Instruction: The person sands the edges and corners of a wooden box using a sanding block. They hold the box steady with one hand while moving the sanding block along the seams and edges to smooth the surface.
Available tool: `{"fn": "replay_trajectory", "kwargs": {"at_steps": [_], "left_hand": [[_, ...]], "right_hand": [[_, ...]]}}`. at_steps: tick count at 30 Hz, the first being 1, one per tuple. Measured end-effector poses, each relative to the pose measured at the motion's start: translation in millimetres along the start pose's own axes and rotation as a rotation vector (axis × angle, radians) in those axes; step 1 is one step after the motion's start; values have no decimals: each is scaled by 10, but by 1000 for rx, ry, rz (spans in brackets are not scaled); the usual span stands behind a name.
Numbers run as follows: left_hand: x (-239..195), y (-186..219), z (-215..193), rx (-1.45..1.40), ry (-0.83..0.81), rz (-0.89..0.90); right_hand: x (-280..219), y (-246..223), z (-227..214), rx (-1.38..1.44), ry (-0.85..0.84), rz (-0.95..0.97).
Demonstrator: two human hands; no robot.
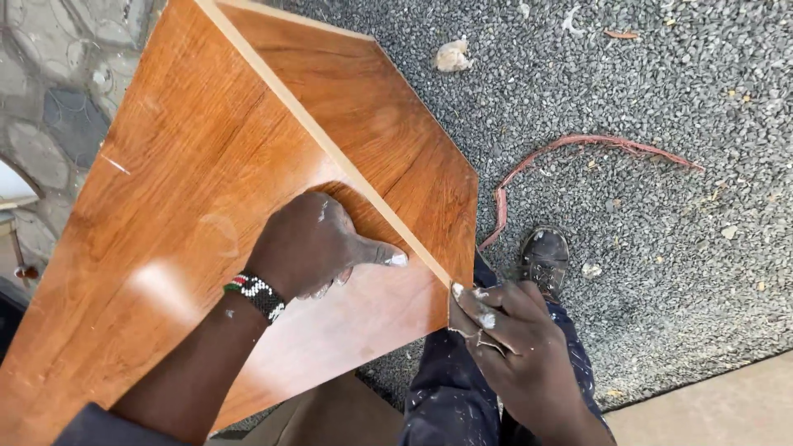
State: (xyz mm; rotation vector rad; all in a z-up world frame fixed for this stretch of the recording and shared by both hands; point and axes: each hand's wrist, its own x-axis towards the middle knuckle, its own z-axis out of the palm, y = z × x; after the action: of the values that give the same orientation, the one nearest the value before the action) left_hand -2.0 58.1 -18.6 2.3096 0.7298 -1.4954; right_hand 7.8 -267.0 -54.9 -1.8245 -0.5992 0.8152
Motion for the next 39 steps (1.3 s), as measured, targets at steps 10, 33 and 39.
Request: {"fn": "replay_trajectory", "kwargs": {"at_steps": [10, 33, 39], "left_hand": [[-105, 84, -108, -95, -35, -58], [-214, 238, -276, -316, -31, -276], [-30, -31, 15, -41, 13, 77]], "right_hand": [[83, -125, 34, 67, 36, -32], [310, -171, 97, 116, 114, -125], [778, -2, 292, 158, -30, -202]]}}
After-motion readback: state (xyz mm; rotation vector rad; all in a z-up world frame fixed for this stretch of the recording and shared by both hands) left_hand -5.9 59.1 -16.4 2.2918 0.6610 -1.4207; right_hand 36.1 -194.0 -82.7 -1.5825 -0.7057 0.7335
